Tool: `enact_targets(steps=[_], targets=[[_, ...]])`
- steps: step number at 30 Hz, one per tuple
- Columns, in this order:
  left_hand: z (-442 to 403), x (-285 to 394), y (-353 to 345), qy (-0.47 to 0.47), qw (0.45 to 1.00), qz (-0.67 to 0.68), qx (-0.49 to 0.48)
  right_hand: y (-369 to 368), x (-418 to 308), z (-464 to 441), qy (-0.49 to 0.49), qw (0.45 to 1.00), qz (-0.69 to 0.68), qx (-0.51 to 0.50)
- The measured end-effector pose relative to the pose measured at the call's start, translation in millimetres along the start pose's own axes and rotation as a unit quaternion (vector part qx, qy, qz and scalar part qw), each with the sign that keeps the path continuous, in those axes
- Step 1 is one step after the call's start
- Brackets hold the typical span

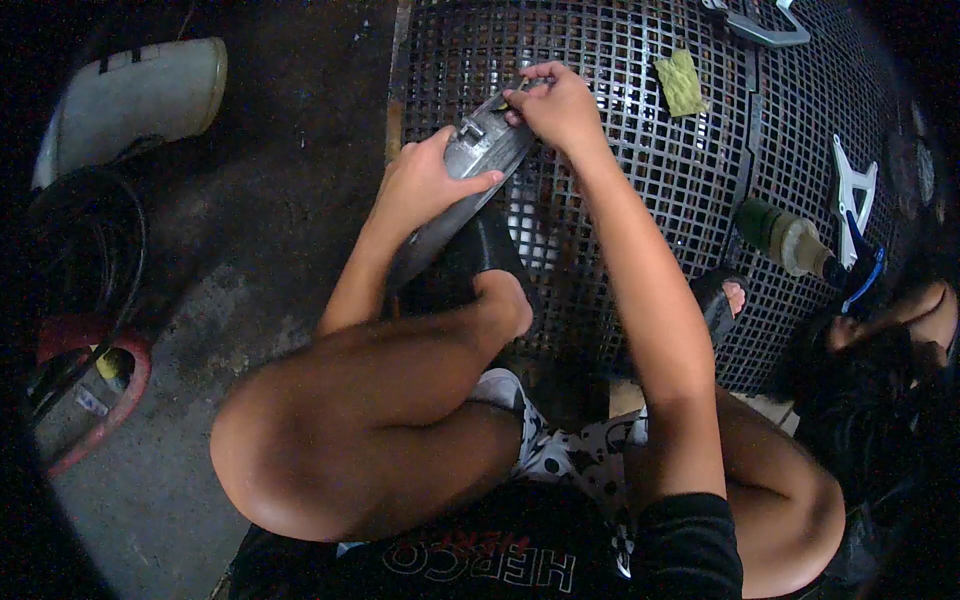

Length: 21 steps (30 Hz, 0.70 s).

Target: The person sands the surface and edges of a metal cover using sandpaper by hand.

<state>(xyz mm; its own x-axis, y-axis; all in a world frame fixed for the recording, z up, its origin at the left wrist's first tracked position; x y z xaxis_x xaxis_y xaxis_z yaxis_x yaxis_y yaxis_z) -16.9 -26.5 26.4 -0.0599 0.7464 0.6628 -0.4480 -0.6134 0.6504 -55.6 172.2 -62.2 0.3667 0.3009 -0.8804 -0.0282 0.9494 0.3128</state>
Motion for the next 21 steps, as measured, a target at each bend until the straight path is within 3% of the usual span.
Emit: enact_targets(steps=[2,6,8,12,14,16,20,21], targets=[[0.0,2.2,0.9,0.001,1.0,0.004,-0.003,6.6,-17.9,8.6,-0.057,0.996,-0.046,-0.043],[-1.2,-3.0,-2.1,-0.006,1.0,-0.006,0.002,-2.1,-12.6,7.0,-0.048,0.999,0.007,-0.003],[-1.6,-4.5,-2.4,-0.01,1.0,-0.012,0.003,-6.8,-13.0,7.1,0.007,0.995,0.103,-0.007],[0.9,2.4,-1.3,-0.014,1.0,0.002,0.007,0.5,-4.1,-5.8,-0.025,0.993,0.104,0.059],[-1.2,1.7,0.2,-0.014,1.0,0.006,0.003,-5.7,3.6,-9.0,-0.041,0.997,0.037,0.045],[-1.3,-0.8,-1.0,0.005,0.999,-0.029,-0.012,-8.7,-10.3,10.8,0.013,0.995,0.09,0.04],[-3.8,3.5,-3.4,-0.009,1.0,-0.022,0.001,4.2,-9.5,-1.3,-0.044,0.982,0.166,0.082],[-1.4,6.5,-3.9,-0.006,1.0,-0.02,-0.004,2.2,-13.9,1.4,-0.044,0.988,0.121,0.083]])
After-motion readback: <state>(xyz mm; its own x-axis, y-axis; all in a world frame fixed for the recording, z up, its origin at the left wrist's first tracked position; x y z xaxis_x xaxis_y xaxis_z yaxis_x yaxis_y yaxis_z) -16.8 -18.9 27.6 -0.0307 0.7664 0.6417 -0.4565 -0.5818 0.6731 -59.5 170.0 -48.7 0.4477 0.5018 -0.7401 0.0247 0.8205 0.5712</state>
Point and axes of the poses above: each hand's wrist, its own z-axis away from the middle knuckle, its own y-axis out of the back of the hand, x = y × z, the point moved 1 cm from there along -z, towards the middle knuckle, and after that the axes turned 12 degrees about z, right-handed, at the moved point
